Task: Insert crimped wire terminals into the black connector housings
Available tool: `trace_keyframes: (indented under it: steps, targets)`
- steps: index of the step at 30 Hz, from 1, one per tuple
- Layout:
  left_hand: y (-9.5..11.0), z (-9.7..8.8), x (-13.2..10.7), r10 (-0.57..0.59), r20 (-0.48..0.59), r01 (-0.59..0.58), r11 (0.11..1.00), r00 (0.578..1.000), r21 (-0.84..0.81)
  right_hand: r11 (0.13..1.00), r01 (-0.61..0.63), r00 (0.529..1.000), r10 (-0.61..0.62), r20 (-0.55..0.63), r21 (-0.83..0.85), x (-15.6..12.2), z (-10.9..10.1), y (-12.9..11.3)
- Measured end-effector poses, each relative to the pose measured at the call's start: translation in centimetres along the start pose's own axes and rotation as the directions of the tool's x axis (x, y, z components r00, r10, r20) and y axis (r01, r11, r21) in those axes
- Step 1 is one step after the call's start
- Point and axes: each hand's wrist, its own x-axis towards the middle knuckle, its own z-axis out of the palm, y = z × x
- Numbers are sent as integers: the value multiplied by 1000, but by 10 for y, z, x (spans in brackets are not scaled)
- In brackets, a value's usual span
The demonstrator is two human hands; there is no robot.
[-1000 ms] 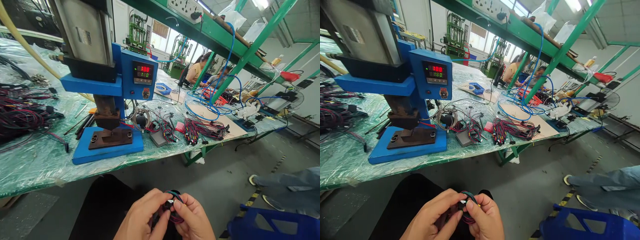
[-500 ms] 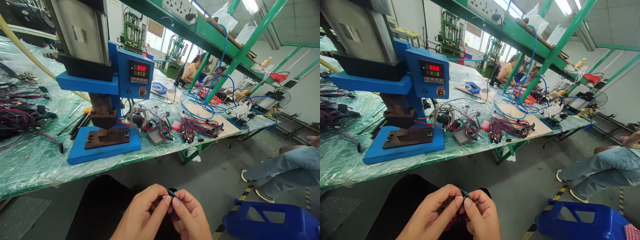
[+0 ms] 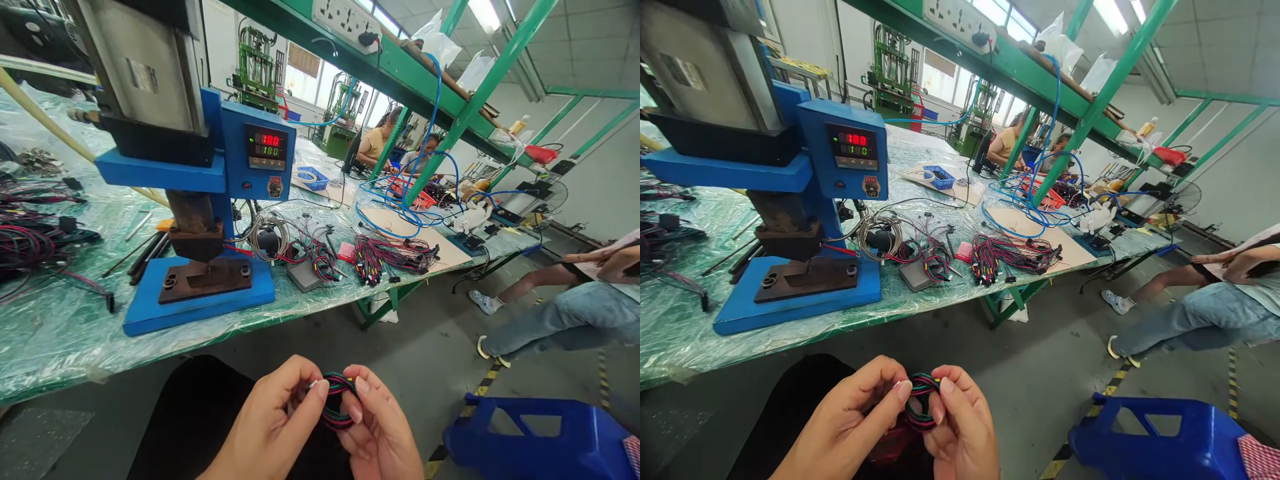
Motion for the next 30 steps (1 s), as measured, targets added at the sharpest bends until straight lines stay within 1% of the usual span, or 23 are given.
trace_keyframes:
  steps: [2,4,7,9,12,14,15,17,19,21,23,26,30]
  targets:
    - [1,-2,1,-22,5,22,1000,1000,12,1000,-4,999,3,52,24,0,-3,-2]
    - [2,-5,1,-45,8,45,999,999,22,999,38,994,-38,99,-2,0,-7,0]
    - [3,-10,0,-94,1,94,995,996,11,982,114,977,-83,198,-153,1,-12,4]
    - [3,-13,0,-129,-4,129,992,992,-2,944,160,965,-87,248,-288,1,-13,7]
    - [3,-16,-2,-141,-2,141,990,990,-2,853,240,959,-132,253,-464,1,-14,8]
    - [4,-16,-2,-138,-5,138,990,990,1,796,267,956,-150,251,-543,1,-13,7]
    - [5,-16,-2,-140,-8,140,990,990,1,782,269,956,-146,254,-562,1,-13,6]
    - [7,-16,-1,-135,-26,135,991,990,-3,799,252,957,-124,261,-545,2,-12,4]
    - [9,-17,1,-122,-34,122,993,992,-3,860,197,954,-59,293,-470,4,-11,1]
    - [12,-19,3,-116,-38,116,993,993,0,915,110,937,34,348,-388,5,-11,-3]
    - [15,-21,6,-126,-39,126,992,991,-8,935,46,917,100,387,-350,5,-12,-7]
    - [20,-25,10,-139,-41,136,989,989,-54,938,41,913,104,393,-344,5,-15,-13]
    - [24,-27,12,-139,-24,137,988,990,-77,938,46,926,89,366,-344,4,-15,-17]
